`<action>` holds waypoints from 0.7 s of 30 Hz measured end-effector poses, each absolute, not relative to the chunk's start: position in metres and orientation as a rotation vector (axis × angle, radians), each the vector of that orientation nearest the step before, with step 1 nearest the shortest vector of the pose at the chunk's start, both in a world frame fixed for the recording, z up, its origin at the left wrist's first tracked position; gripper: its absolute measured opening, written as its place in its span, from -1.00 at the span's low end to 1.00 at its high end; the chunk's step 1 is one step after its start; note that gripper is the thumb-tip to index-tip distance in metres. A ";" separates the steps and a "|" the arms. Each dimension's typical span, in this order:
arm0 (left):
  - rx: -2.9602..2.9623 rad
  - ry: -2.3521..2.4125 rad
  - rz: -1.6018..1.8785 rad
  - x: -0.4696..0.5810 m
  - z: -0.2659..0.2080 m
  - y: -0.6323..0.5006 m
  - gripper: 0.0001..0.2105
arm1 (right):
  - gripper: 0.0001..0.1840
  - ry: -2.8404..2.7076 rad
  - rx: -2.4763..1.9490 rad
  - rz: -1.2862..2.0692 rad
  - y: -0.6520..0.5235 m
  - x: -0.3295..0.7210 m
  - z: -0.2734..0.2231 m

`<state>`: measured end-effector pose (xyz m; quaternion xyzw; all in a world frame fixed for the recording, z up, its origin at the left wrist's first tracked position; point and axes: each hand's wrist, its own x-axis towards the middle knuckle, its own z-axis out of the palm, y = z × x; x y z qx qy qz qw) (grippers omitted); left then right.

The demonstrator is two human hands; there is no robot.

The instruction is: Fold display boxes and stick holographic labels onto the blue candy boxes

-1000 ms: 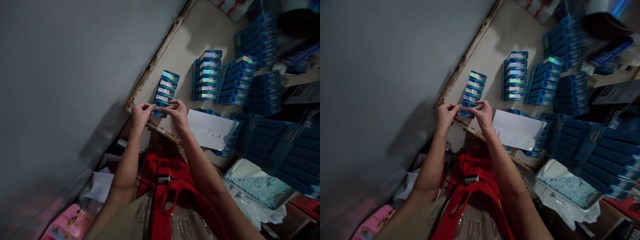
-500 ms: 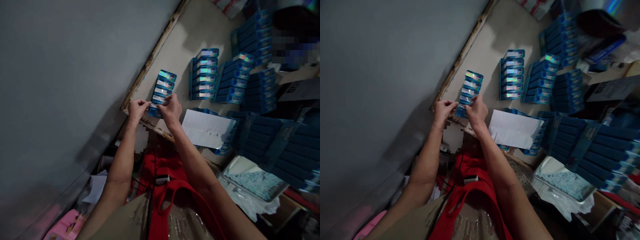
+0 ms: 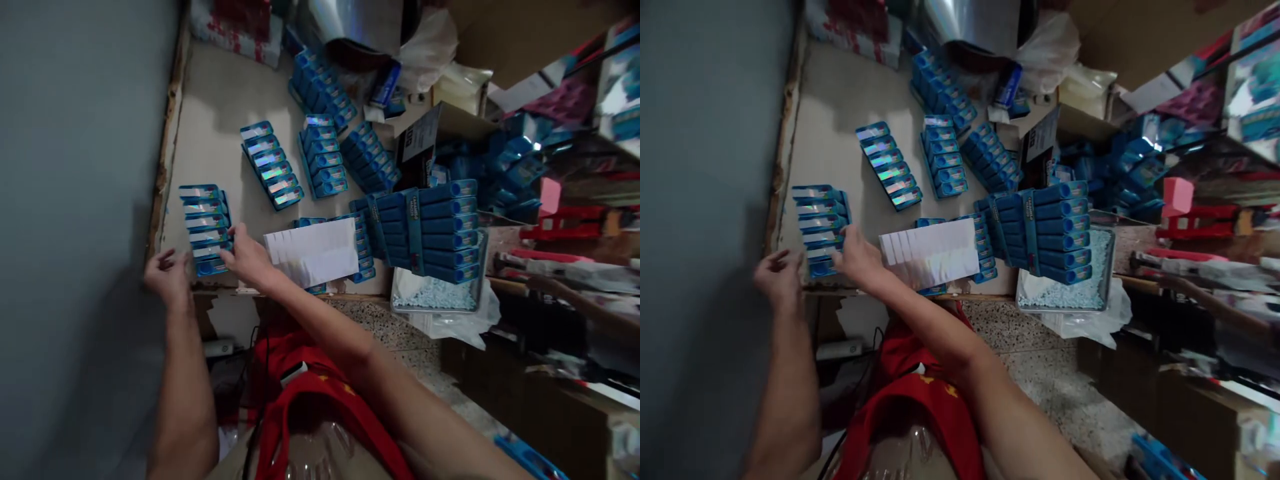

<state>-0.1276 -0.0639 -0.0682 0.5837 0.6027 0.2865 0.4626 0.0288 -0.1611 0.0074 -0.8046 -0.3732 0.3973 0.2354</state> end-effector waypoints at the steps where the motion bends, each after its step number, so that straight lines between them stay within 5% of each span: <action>1: 1.578 1.577 0.797 -0.117 -0.049 -0.071 -0.80 | -0.63 -1.101 -2.105 1.047 -0.180 0.036 0.016; 4: 2.032 1.454 0.840 -0.052 0.000 -0.109 -0.88 | -0.79 -1.179 -2.076 0.717 -0.247 0.082 0.030; 9: 2.351 0.791 0.228 0.099 0.014 -0.182 -0.79 | -0.66 -0.945 -2.519 0.153 -0.331 0.187 0.009; 14: 2.288 0.677 -0.210 0.161 -0.015 -0.200 -0.83 | -0.63 -1.193 -2.620 0.228 -0.345 0.233 -0.013; 21: 1.881 0.768 -0.076 0.165 -0.039 -0.191 -0.88 | -0.60 -1.298 -2.526 0.376 -0.354 0.234 -0.022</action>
